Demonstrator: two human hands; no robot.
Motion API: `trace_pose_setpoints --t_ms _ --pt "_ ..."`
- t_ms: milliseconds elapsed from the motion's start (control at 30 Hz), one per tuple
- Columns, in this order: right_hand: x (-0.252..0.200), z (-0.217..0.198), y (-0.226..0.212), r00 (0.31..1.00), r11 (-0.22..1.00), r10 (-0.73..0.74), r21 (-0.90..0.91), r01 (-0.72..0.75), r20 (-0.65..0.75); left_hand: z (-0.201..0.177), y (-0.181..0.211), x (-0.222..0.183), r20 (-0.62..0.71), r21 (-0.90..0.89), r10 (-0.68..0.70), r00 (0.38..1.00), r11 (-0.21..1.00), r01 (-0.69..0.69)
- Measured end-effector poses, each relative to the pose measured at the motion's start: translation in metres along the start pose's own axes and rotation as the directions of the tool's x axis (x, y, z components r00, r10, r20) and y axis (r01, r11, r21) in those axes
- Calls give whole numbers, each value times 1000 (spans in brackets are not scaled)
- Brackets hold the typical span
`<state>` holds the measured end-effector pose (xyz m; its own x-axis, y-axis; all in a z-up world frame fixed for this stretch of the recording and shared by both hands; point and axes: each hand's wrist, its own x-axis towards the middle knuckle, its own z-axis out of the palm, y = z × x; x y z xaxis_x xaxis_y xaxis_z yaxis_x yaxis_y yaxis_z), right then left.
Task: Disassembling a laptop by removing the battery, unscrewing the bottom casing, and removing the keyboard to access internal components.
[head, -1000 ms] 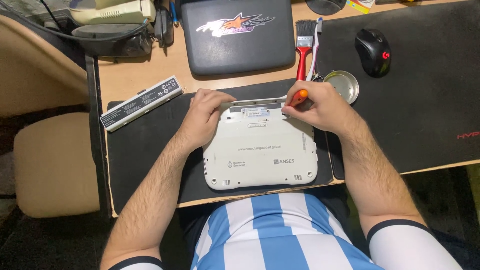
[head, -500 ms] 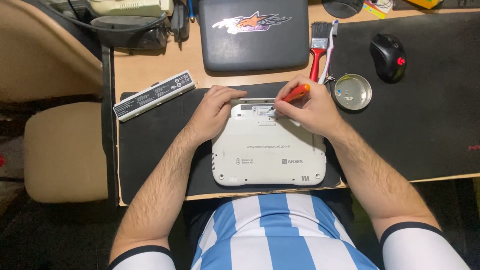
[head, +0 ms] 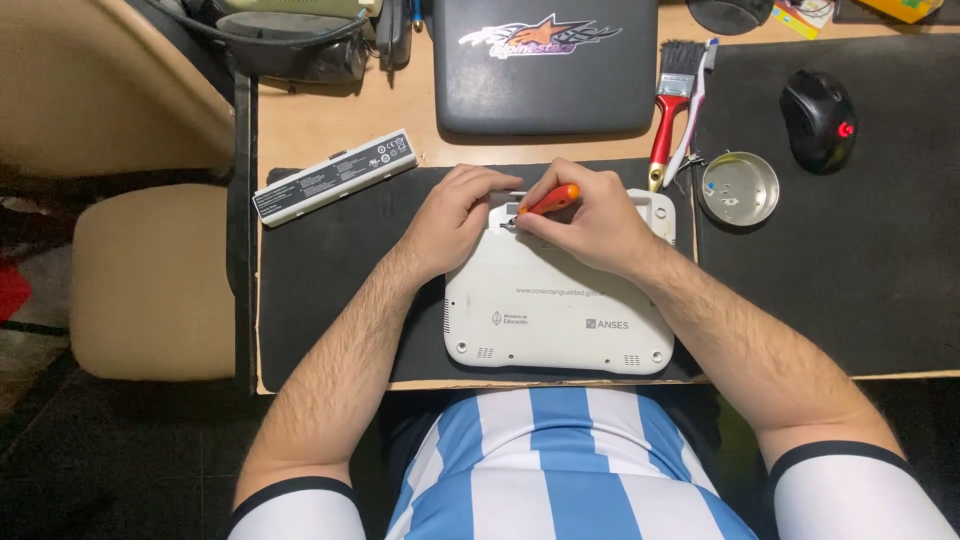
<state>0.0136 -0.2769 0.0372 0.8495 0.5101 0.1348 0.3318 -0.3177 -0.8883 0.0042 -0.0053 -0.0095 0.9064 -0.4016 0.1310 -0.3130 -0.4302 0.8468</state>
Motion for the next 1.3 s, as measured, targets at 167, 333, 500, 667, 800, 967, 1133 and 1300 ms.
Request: trace_pose_setpoints --t_ms 167,333,500,667,800,967,1133,1300 --pt "-2 1 2 1000 999 -12 -38 13 12 1 -2 -1 -12 -2 14 1000 1000 -14" --pt "-3 0 -3 1000 997 -17 -74 18 21 2 -1 0 -19 -9 12 1000 1000 -12" --pt "-4 3 -10 1000 992 -27 -124 28 12 3 -4 0 -24 -14 12 1000 1000 -13" --pt "-3 -1 1 997 997 -51 -60 55 64 -1 10 1 -39 -16 -28 999 999 28" --pt "-14 -15 13 994 963 -86 252 99 -61 -3 9 5 -48 13 -10 999 1000 11" --pt "-69 -38 17 981 920 -78 367 139 -175 -2 7 3 -52 -24 -13 999 1000 12" --pt "-160 -52 15 951 962 -109 209 174 -289 3 3 4 -89 -35 -4 996 999 1" --pt "-222 -31 4 892 981 -166 -164 105 -421 8 7 -1 -169 27 -4 986 1000 9"
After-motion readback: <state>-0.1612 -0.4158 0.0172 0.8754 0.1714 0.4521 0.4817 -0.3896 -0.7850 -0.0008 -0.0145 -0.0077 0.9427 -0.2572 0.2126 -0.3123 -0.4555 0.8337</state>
